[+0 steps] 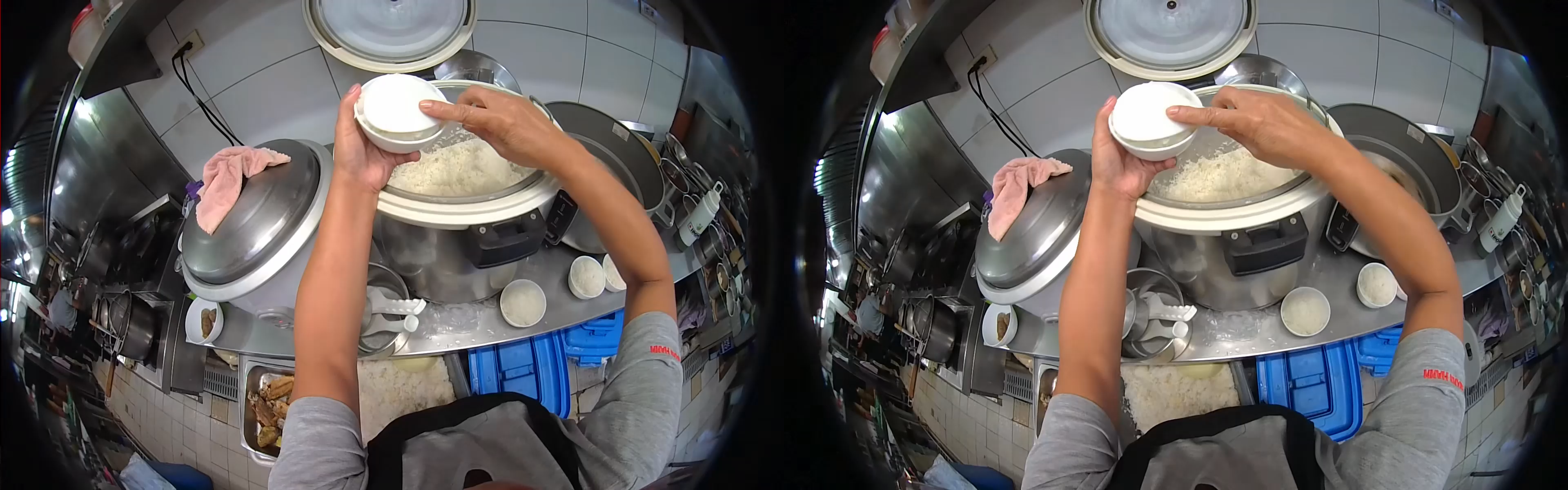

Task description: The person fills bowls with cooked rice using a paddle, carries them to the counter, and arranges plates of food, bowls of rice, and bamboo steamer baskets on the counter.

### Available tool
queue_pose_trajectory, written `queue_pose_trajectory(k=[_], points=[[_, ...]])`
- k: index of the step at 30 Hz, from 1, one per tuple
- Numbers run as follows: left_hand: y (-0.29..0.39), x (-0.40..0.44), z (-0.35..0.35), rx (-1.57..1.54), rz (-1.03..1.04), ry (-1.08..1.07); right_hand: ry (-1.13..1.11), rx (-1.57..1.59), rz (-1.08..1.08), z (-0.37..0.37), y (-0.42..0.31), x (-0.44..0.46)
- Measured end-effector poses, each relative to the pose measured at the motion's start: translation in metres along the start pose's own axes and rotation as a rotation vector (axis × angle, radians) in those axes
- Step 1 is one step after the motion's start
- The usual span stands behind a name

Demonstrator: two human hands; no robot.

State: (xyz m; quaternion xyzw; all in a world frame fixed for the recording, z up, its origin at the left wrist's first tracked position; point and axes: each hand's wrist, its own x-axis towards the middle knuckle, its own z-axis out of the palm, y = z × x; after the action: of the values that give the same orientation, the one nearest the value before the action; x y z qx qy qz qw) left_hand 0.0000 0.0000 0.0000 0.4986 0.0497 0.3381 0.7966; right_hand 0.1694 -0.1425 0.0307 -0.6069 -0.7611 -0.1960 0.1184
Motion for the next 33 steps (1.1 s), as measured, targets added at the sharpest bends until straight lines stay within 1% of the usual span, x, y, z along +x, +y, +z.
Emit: queue_pose_trajectory(k=[2, 3, 5, 7, 8, 9, 10, 11, 13, 14, 16, 18, 20, 21, 22, 24, 26, 27, 28, 30, 31, 32, 33], points=[[0.003, -0.009, 0.005, -0.078, 0.097, 0.01, 0.232, 0.091, -0.133, -0.007, 0.013, 0.007], [-0.004, -0.007, 0.003, -0.064, 0.066, 0.05, 0.517, 0.251, -0.21, 0.014, 0.037, 0.013], [-0.003, -0.002, 0.004, -0.088, 0.117, 0.081, 0.569, 0.369, 0.173, 0.0, 0.082, 0.04], [-0.002, -0.001, 0.005, -0.095, 0.142, 0.11, 0.695, 0.297, 0.274, -0.006, 0.135, 0.072], [-0.002, -0.001, 0.005, -0.07, 0.166, 0.152, 0.696, 0.298, 0.269, -0.001, 0.175, 0.084], [-0.002, 0.001, 0.004, -0.044, 0.189, 0.189, 0.657, 0.613, 0.089, 0.009, 0.221, 0.091], [-0.003, 0.003, 0.001, -0.04, 0.182, 0.182, 0.602, 0.921, -0.09, 0.017, 0.247, 0.091], [-0.003, 0.004, 0.0, -0.046, 0.182, 0.17, 0.605, 0.918, -0.078, 0.017, 0.244, 0.092], [-0.003, 0.004, 0.001, -0.062, 0.169, 0.161, 0.674, 0.387, 0.503, 0.003, 0.206, 0.093], [-0.004, 0.004, 0.0, -0.04, 0.171, 0.166, 0.832, 0.328, 0.269, -0.004, 0.174, 0.076], [-0.004, 0.005, -0.002, -0.032, 0.162, 0.137, 0.909, 0.566, -0.203, -0.002, 0.162, 0.029], [-0.006, 0.005, 0.003, -0.061, 0.191, 0.186, 0.664, 0.458, 0.415, -0.022, 0.088, -0.033], [-0.006, 0.005, -0.009, -0.069, 0.198, 0.142, 0.679, 0.506, 0.486, -0.02, 0.036, -0.107], [-0.006, 0.004, -0.01, -0.067, 0.225, 0.162, 0.686, 0.568, 0.515, -0.019, 0.006, -0.139], [-0.007, 0.002, -0.009, -0.063, 0.253, 0.184, 0.695, 0.665, 0.61, -0.01, -0.02, -0.175], [-0.007, 0.0, -0.003, -0.119, 0.342, 0.143, 0.654, 0.734, 0.861, 0.01, -0.075, -0.244], [-0.007, 0.001, -0.007, -0.119, 0.404, 0.037, 0.591, 0.719, 1.129, 0.035, -0.136, -0.312], [-0.008, -0.003, -0.003, -0.112, 0.437, 0.067, 0.496, 0.678, 1.267, 0.038, -0.172, -0.341], [-0.006, -0.005, -0.005, -0.141, 0.449, 0.038, 0.411, 0.638, 1.399, 0.044, -0.207, -0.369], [-0.007, -0.018, 0.01, -0.199, 0.48, -0.067, 0.16, 0.374, 1.457, 0.071, -0.276, -0.443], [-0.007, -0.034, 0.02, -0.233, 0.495, -0.134, -0.023, 0.194, 1.395, 0.072, -0.309, -0.473], [-0.008, -0.044, 0.022, -0.335, 0.443, -0.209, -0.016, 0.199, 1.454, 0.069, -0.344, -0.488], [-0.011, -0.055, 0.025, -0.44, 0.387, -0.287, -0.224, 0.22, 1.531, 0.07, -0.369, -0.507]])
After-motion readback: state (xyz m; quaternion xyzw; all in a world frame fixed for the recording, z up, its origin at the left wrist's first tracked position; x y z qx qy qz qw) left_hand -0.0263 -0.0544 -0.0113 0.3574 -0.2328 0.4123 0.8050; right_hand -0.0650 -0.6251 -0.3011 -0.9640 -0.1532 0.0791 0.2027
